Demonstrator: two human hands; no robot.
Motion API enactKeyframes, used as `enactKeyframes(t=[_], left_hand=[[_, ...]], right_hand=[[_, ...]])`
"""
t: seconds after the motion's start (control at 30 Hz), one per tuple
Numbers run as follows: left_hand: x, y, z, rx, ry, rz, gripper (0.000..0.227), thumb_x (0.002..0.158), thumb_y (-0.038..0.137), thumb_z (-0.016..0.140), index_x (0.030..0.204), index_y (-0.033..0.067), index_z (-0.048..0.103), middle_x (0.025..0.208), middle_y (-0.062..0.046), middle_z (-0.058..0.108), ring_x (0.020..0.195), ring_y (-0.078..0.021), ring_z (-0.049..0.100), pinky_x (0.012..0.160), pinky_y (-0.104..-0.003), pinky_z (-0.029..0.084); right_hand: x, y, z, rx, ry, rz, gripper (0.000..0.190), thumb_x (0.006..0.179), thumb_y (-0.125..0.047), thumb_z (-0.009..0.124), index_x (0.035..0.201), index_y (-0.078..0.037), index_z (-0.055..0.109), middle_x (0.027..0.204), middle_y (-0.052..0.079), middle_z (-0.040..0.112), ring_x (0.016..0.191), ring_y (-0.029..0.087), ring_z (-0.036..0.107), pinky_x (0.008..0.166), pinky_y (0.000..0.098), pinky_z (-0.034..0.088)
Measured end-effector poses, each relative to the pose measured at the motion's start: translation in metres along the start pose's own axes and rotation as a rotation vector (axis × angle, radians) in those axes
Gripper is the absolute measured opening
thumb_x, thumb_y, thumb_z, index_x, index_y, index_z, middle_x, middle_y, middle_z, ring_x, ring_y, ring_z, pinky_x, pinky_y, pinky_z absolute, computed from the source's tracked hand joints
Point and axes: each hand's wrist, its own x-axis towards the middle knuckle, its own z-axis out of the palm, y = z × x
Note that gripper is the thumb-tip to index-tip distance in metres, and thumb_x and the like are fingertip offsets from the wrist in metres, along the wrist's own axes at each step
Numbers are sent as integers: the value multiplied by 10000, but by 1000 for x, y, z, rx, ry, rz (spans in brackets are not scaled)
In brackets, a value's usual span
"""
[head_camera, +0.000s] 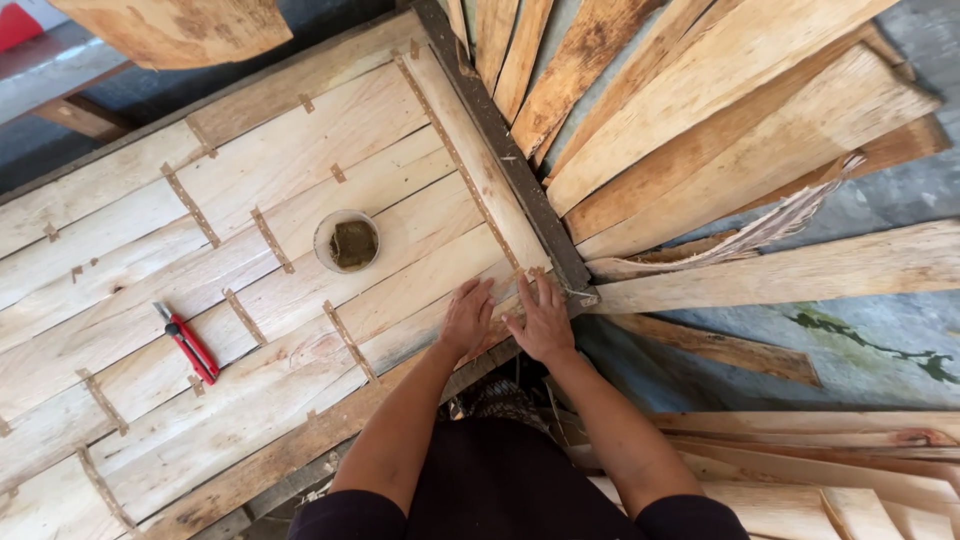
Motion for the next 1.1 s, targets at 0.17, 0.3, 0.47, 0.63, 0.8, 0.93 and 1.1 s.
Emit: enactKeyframes(t=[0.17,0.3,0.47,0.63,0.8,0.93,1.1], left_hand=[[6,-24,16,-8,73,124,444,1032,234,532,1432,45,572,1375,-167,632,1439,-332,427,1155,-468,361],[8,-34,21,-3,89,175,403,1033,227,545,1383,36,602,1369,-150,657,1417,-341,460,1144,-449,396],[9,-34,20,-3,78,197,393,1040,214,538,1375,17,597,1369,-156,653,1407,-356,454,1140,-448,384],[13,-31,17,-24,69,165,415,1033,223,535,1391,20,592,1313,-156,674,1400,-353,463,1139,-436,397],[11,-32,18,-11,58,149,436,1033,227,532,1413,17,580,1283,-173,678,1397,-357,461,1139,-442,390],[12,-30,17,-40,64,129,427,1033,242,533,1400,32,590,1284,-173,685,1395,-344,468,1123,-441,401],[9,8,-13,-191,-17,-267,385,1116,328,488,1116,-32,624,1014,-230,709,1015,-371,702,929,-428,537]], right_hand=[[-7,12,20,66,122,-78,947,950,-558,568,1624,-57,131,1668,220,112,1534,412,168,1229,485,223],[-10,29,34,222,226,-209,891,998,-448,589,1623,14,152,1710,229,82,1564,428,157,1254,479,236],[-12,30,39,201,254,-181,826,994,-365,601,1600,10,183,1674,264,112,1534,461,181,1220,489,260],[-13,24,6,425,251,-75,705,938,-254,630,1537,-55,317,1646,247,238,1499,438,311,1193,467,350],[1,29,13,452,389,-42,812,909,-160,616,1603,24,236,1522,265,357,1383,460,407,1146,481,386],[9,25,18,276,330,10,752,882,-153,649,1549,-10,332,1495,241,380,1364,450,418,1151,476,375],[0,36,33,445,424,-91,734,876,-74,600,1560,20,350,1581,281,335,1426,456,383,1140,460,383]])
